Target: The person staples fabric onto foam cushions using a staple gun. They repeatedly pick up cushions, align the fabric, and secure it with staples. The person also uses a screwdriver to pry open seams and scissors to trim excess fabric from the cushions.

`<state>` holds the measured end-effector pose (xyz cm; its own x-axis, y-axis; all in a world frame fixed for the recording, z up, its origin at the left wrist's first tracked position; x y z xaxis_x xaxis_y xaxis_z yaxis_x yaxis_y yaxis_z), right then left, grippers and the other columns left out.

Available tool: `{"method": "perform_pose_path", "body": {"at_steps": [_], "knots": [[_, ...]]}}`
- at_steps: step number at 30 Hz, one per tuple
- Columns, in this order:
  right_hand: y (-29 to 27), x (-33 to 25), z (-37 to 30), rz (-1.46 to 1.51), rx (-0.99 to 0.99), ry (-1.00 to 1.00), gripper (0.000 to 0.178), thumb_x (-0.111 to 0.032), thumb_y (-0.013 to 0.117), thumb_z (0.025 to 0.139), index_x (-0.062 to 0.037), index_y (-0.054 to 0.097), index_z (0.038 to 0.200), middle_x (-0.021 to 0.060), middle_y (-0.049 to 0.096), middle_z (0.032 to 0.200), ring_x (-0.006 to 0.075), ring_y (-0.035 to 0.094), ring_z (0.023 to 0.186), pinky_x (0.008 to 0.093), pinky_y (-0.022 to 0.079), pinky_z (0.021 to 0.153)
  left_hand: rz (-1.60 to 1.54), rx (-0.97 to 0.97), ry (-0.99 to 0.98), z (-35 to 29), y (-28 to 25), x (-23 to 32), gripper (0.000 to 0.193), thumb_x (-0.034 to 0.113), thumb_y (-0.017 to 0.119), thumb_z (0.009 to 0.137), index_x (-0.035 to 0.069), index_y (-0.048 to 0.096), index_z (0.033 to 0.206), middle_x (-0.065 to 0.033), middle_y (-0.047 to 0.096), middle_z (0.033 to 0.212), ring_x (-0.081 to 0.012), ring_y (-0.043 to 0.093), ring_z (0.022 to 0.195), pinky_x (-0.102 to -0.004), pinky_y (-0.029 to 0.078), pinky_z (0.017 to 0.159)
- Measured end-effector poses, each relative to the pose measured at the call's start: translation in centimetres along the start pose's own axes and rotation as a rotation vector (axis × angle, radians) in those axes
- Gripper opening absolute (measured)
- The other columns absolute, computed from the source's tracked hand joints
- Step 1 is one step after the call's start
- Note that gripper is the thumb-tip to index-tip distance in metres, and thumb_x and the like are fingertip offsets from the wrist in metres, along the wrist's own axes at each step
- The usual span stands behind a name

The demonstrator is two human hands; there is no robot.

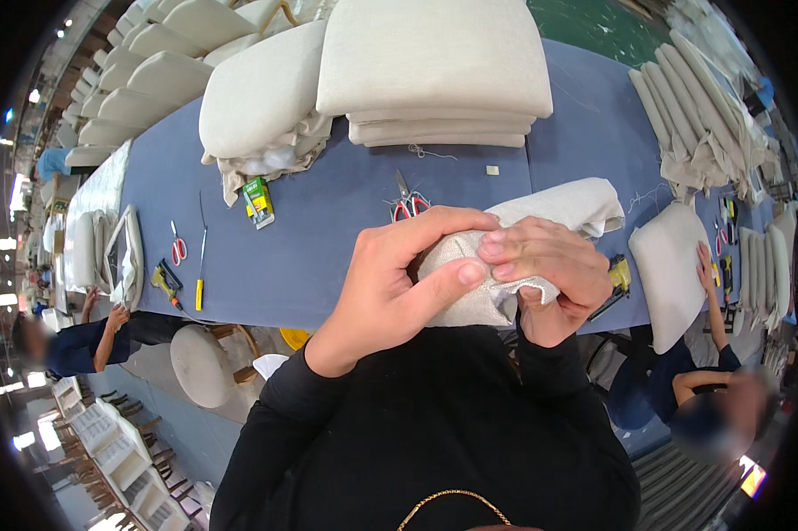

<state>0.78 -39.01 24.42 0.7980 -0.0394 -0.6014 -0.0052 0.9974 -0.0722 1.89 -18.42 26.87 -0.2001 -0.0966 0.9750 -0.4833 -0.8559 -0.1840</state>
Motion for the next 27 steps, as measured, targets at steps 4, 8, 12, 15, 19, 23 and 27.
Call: {"method": "perform_pose_path", "body": {"at_steps": [4,8,12,15,19,23,27], "knots": [[0.1,0.7,-0.2,-0.069,-0.047,-0.101,0.024,-0.005,0.067,0.077,0.0043,0.081,0.095,0.0191,0.082,0.095,0.0321,0.083,0.089,0.0383,0.063,0.072,-0.059,0.007,0.033,0.0,-0.4,-0.6,0.059,0.047,0.063,0.105,-0.004,0.070,0.135,-0.0205,0.075,0.133,-0.0282,0.073,0.121,-0.0396,0.054,0.107],[0.2,1.5,-0.7,-0.222,-0.096,-0.299,0.027,-0.021,0.075,0.087,-0.0007,0.083,0.103,0.0154,0.082,0.104,0.0296,0.080,0.096,0.0356,0.062,0.071,-0.135,-0.043,0.105,0.1,-0.6,-1.8,0.062,0.045,0.054,0.109,-0.005,0.065,0.142,-0.0221,0.069,0.143,-0.0323,0.070,0.128,-0.0399,0.052,0.110],[0.6,0.6,-0.2,-0.305,-0.140,-0.303,0.032,-0.031,0.077,0.096,-0.0020,0.084,0.108,0.0138,0.082,0.106,0.0292,0.075,0.097,0.0342,0.062,0.075,-0.117,-0.031,0.136,-0.1,-0.2,-2.3,0.063,0.044,0.050,0.110,-0.006,0.061,0.146,-0.0233,0.066,0.147,-0.0351,0.068,0.131,-0.0407,0.051,0.111],[-0.4,0.5,-0.6,-0.280,-0.194,-0.224,0.027,-0.017,0.075,0.090,0.0002,0.084,0.108,0.0149,0.082,0.105,0.0302,0.077,0.097,0.0352,0.062,0.075,-0.078,-0.085,0.049,-0.1,-0.7,-1.2,0.062,0.044,0.050,0.111,-0.006,0.061,0.146,-0.0232,0.068,0.143,-0.0354,0.069,0.130,-0.0413,0.051,0.110],[0.1,0.6,-0.3,-0.199,-0.183,-0.162,0.030,-0.008,0.073,0.081,0.0023,0.083,0.107,0.0163,0.082,0.104,0.0318,0.078,0.096,0.0364,0.063,0.075,-0.003,-0.045,0.078,-0.5,-0.8,-1.7,0.064,0.046,0.053,0.108,-0.005,0.058,0.148,-0.0228,0.068,0.142,-0.0359,0.070,0.127,-0.0416,0.052,0.109],[0.3,0.7,-0.2,-0.163,-0.208,-0.155,0.033,-0.006,0.072,0.078,0.0037,0.083,0.108,0.0186,0.082,0.104,0.0330,0.079,0.095,0.0380,0.064,0.075,0.021,0.004,0.190,-1.1,-0.7,-2.3,0.073,0.048,0.064,0.099,-0.003,0.056,0.150,-0.0209,0.067,0.145,-0.0367,0.070,0.127,-0.0419,0.052,0.109],[-0.2,0.1,-0.8,-0.179,-0.201,-0.153,0.034,-0.007,0.072,0.078,0.0044,0.082,0.108,0.0197,0.082,0.104,0.0330,0.079,0.095,0.0397,0.064,0.076,0.088,0.009,0.162,-1.6,-0.1,-1.7,0.081,0.047,0.075,0.088,-0.001,0.056,0.150,-0.0195,0.066,0.146,-0.0380,0.071,0.126,-0.0421,0.053,0.107]]}}
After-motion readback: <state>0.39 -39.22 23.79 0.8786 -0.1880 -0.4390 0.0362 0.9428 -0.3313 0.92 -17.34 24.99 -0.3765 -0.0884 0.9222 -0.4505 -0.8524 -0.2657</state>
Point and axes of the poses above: each hand's wrist, its own z-axis towards the middle knuckle, its own y-axis out of the palm, x = y × z, the point moved 1 cm from there along z, towards the middle knuckle
